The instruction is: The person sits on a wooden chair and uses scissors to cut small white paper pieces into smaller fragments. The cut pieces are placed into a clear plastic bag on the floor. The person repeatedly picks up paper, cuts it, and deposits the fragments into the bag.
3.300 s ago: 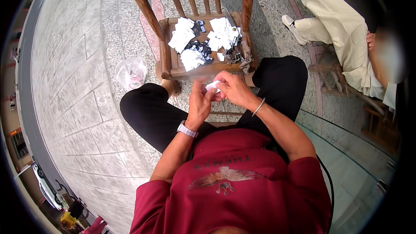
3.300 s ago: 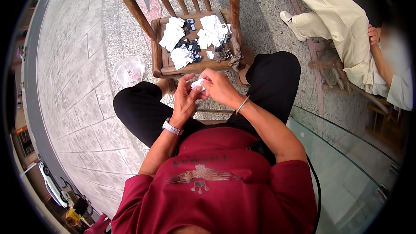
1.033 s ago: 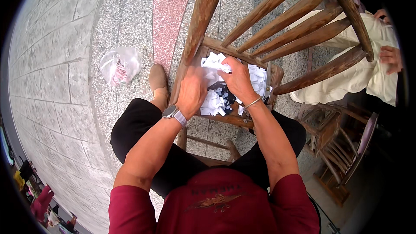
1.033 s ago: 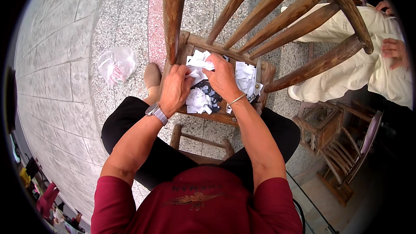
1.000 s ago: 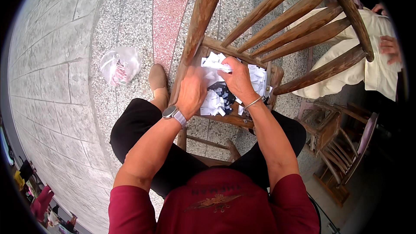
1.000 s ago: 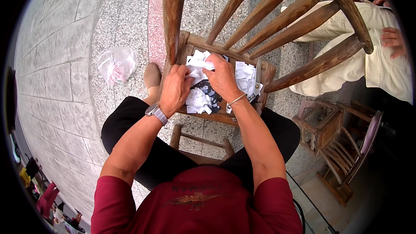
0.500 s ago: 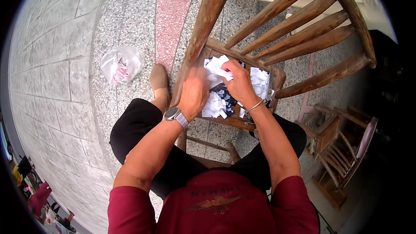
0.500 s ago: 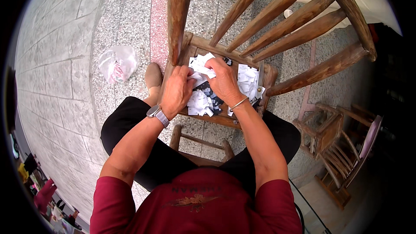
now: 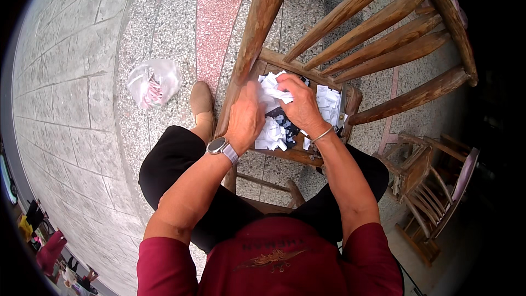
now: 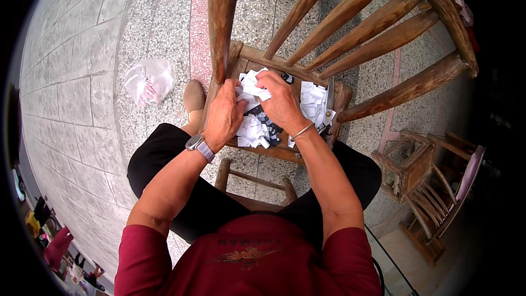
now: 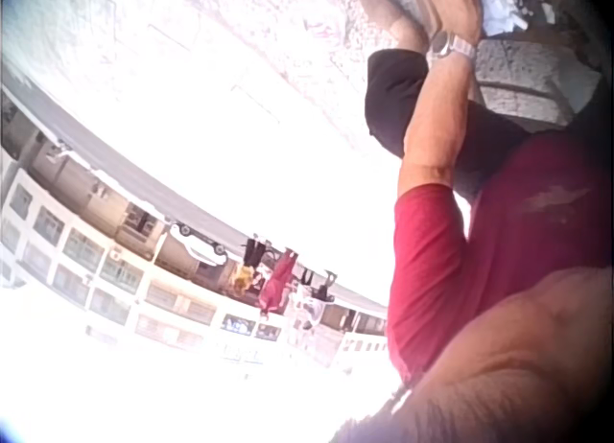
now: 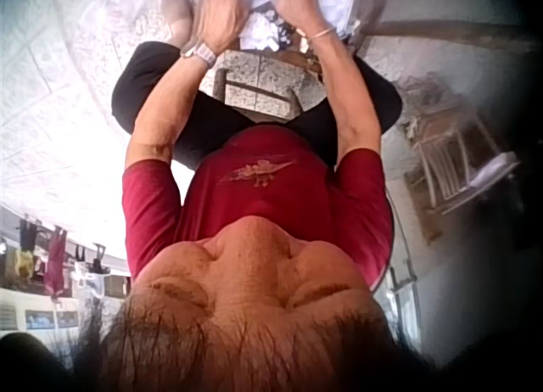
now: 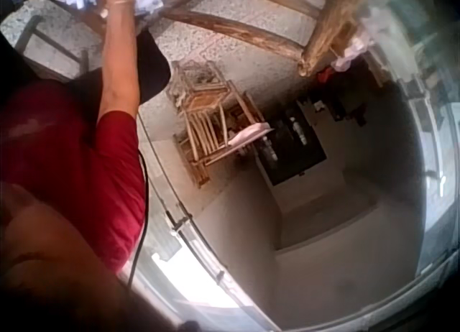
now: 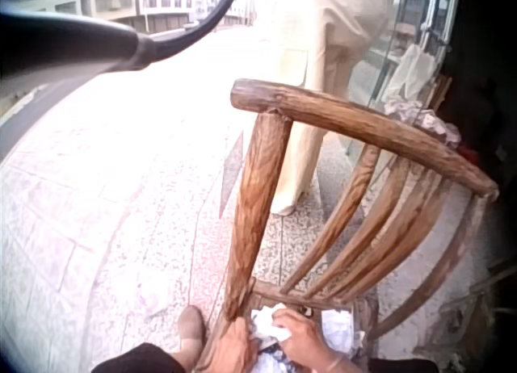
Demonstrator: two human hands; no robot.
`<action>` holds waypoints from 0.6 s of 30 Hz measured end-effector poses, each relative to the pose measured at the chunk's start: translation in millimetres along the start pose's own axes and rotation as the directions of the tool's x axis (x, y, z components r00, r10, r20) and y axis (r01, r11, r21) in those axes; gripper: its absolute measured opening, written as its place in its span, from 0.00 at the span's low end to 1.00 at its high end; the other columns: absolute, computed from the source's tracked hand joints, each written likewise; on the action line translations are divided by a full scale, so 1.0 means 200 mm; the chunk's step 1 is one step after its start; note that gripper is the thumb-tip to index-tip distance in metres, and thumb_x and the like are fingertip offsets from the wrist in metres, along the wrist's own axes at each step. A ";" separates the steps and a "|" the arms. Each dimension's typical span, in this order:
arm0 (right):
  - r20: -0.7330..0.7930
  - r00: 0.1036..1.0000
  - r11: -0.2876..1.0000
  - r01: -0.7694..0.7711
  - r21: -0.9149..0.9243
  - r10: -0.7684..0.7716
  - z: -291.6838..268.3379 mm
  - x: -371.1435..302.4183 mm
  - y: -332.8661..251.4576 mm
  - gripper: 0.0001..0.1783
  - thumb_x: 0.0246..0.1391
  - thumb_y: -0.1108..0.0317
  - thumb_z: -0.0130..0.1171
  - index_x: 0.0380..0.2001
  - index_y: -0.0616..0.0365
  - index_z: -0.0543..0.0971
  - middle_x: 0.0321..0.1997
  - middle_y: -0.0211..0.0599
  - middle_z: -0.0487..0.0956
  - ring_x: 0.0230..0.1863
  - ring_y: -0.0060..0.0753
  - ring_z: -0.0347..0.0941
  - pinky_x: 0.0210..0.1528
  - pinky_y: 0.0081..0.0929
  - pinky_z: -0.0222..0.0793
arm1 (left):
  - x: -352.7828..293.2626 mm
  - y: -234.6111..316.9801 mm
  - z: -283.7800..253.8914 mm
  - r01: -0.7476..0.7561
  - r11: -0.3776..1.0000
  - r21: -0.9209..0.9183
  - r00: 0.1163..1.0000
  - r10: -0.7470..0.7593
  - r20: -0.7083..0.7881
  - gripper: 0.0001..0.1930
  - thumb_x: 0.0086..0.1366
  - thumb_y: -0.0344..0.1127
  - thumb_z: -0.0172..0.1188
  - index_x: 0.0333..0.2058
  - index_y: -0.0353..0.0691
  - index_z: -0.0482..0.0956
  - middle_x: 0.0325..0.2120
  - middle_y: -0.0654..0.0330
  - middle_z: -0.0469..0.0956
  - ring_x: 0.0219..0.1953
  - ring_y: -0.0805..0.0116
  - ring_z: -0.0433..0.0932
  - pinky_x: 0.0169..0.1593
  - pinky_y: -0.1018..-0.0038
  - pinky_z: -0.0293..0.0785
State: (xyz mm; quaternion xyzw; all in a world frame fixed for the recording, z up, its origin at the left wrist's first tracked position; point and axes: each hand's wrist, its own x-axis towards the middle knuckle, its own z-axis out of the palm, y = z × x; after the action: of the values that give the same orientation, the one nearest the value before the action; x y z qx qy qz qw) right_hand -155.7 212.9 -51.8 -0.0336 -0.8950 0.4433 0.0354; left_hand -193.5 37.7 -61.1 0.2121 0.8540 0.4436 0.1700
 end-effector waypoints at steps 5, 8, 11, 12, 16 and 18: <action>0.014 0.997 0.997 0.071 0.041 -0.071 -0.01 -0.04 0.02 0.14 0.42 0.87 0.58 0.34 0.63 0.76 0.42 0.43 0.80 0.44 0.52 0.77 0.45 0.36 0.73 | 0.01 0.02 0.01 -0.032 0.999 -0.030 0.999 0.030 -0.039 0.21 0.56 0.21 0.55 0.50 0.37 0.64 0.37 0.38 0.71 0.39 0.33 0.73 0.39 0.47 0.70; 0.004 0.991 0.990 0.135 0.050 -0.136 -0.02 -0.05 -0.01 0.16 0.40 0.89 0.55 0.35 0.64 0.76 0.39 0.44 0.80 0.43 0.51 0.78 0.45 0.35 0.73 | 0.01 0.03 0.00 -0.010 1.000 0.025 1.000 0.010 0.009 0.22 0.55 0.20 0.54 0.50 0.40 0.66 0.37 0.39 0.71 0.37 0.33 0.73 0.37 0.46 0.70; 0.042 0.997 0.993 0.057 0.099 -0.061 -0.05 -0.04 -0.06 0.16 0.41 0.89 0.51 0.35 0.64 0.76 0.38 0.45 0.80 0.43 0.51 0.78 0.45 0.36 0.73 | 0.00 0.03 0.00 -0.007 0.998 0.055 1.000 0.007 0.003 0.20 0.56 0.21 0.54 0.48 0.42 0.68 0.37 0.40 0.71 0.37 0.33 0.74 0.38 0.46 0.70; 0.049 0.999 0.995 0.016 0.103 -0.021 -0.06 -0.04 -0.04 0.17 0.42 0.89 0.49 0.36 0.64 0.76 0.38 0.45 0.80 0.42 0.48 0.78 0.45 0.34 0.73 | 0.00 0.03 0.00 0.012 0.998 0.069 1.000 -0.013 0.019 0.19 0.57 0.21 0.55 0.48 0.41 0.69 0.37 0.41 0.71 0.38 0.35 0.74 0.39 0.48 0.70; -0.049 0.985 0.984 -0.165 0.061 0.168 -0.07 -0.02 0.06 0.15 0.51 0.86 0.46 0.39 0.64 0.77 0.36 0.44 0.81 0.36 0.38 0.78 0.42 0.30 0.73 | 0.01 0.05 0.01 0.037 0.995 0.094 0.999 -0.040 0.031 0.17 0.58 0.22 0.56 0.46 0.42 0.70 0.36 0.43 0.71 0.38 0.36 0.74 0.39 0.49 0.70; -0.175 0.970 0.986 -0.170 -0.005 0.166 -0.05 0.01 0.08 0.13 0.53 0.84 0.50 0.40 0.63 0.77 0.36 0.44 0.82 0.35 0.37 0.78 0.40 0.31 0.73 | 0.00 0.05 0.02 0.036 0.993 0.116 0.998 -0.041 0.041 0.16 0.59 0.23 0.56 0.46 0.42 0.70 0.36 0.43 0.71 0.38 0.36 0.74 0.39 0.49 0.70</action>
State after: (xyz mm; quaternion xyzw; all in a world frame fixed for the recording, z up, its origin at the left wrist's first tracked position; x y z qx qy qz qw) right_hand -156.8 230.3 -58.3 -0.1481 -0.8868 0.4313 0.0754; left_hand -190.0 45.2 -55.8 0.2147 0.8782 0.3857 0.1843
